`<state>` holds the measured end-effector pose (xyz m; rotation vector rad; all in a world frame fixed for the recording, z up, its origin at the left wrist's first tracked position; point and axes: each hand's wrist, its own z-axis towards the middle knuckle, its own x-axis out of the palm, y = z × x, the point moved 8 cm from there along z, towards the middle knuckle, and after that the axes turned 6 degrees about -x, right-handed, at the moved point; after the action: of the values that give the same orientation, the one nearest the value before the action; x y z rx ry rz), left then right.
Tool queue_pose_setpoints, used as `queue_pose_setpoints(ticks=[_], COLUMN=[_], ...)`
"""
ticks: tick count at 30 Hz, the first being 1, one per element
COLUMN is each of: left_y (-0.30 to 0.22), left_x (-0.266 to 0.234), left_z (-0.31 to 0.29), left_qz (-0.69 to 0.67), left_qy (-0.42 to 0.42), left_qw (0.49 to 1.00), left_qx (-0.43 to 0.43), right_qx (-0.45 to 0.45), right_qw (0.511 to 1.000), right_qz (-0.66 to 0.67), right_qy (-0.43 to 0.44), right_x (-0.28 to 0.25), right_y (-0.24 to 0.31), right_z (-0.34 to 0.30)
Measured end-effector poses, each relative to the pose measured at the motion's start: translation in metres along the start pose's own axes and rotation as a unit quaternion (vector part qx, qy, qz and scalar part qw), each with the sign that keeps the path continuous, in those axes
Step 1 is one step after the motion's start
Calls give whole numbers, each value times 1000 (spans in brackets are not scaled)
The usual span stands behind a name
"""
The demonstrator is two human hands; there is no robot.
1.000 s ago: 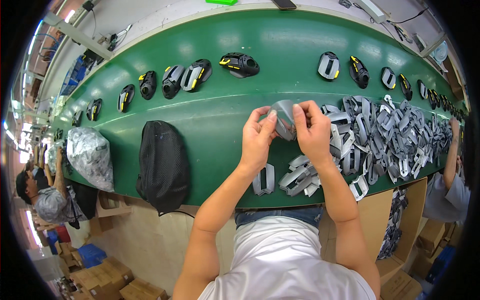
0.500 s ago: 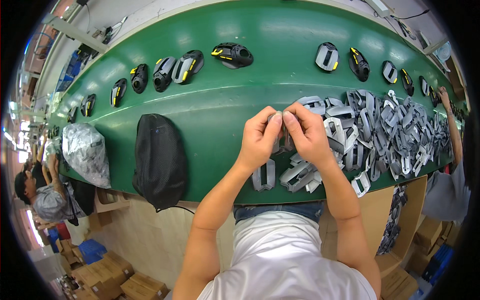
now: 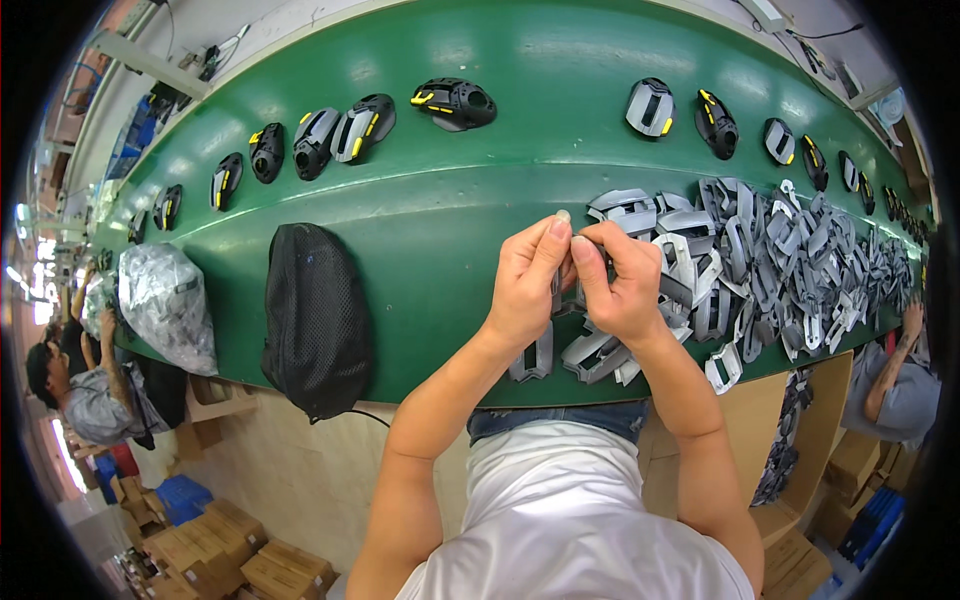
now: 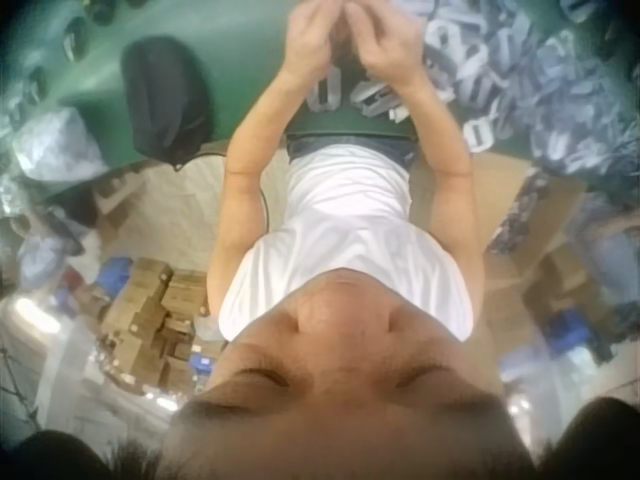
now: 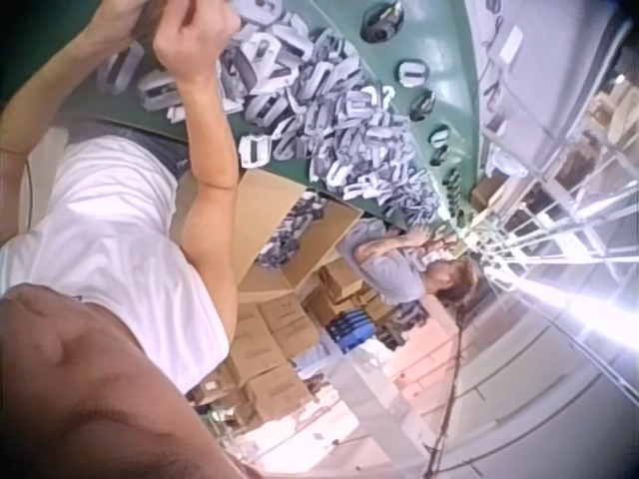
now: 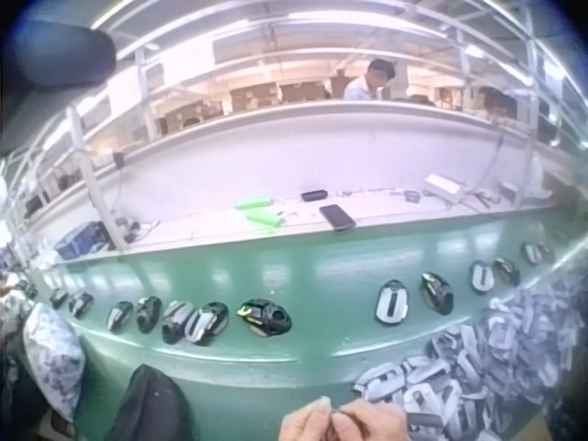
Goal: The person assembles plastic electronic components by hand, fitting internal components into a plastic housing on an industrial production line.
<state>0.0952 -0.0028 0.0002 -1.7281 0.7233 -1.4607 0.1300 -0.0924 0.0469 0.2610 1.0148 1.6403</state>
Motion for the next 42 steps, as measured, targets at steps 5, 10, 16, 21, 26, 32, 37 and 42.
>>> queue_pose_setpoints(ticks=[5,10,16,21,26,32,37,42], left_y=[1,-4,-19,-23,-15,-21,-23,-19], left_x=[-3,-6,0,1,-7,-4,2,-5], left_z=[-1,-5,-8,-11,-10,-13,-15,-12], left_qz=[-15,50,213,219,196,226,290,226], left_qy=[5,-15,-30,-36,-33,-46,-39,-58], left_qw=[1000,998,969,959,969,956,923,952], left_qx=[-11,24,120,175,144,179,252,196], right_qx=[15,-66,112,102,89,90,153,125], right_qw=[1000,998,983,983,986,987,976,977], right_qz=[13,-2,143,149,141,134,143,158], right_qy=[3,10,-17,-14,-17,-21,-53,-70], right_x=[2,0,3,8,7,13,14,12], right_y=[5,18,-23,-17,-11,-12,-35,-22], right_z=[1,5,-4,-7,-6,-8,-15,-16])
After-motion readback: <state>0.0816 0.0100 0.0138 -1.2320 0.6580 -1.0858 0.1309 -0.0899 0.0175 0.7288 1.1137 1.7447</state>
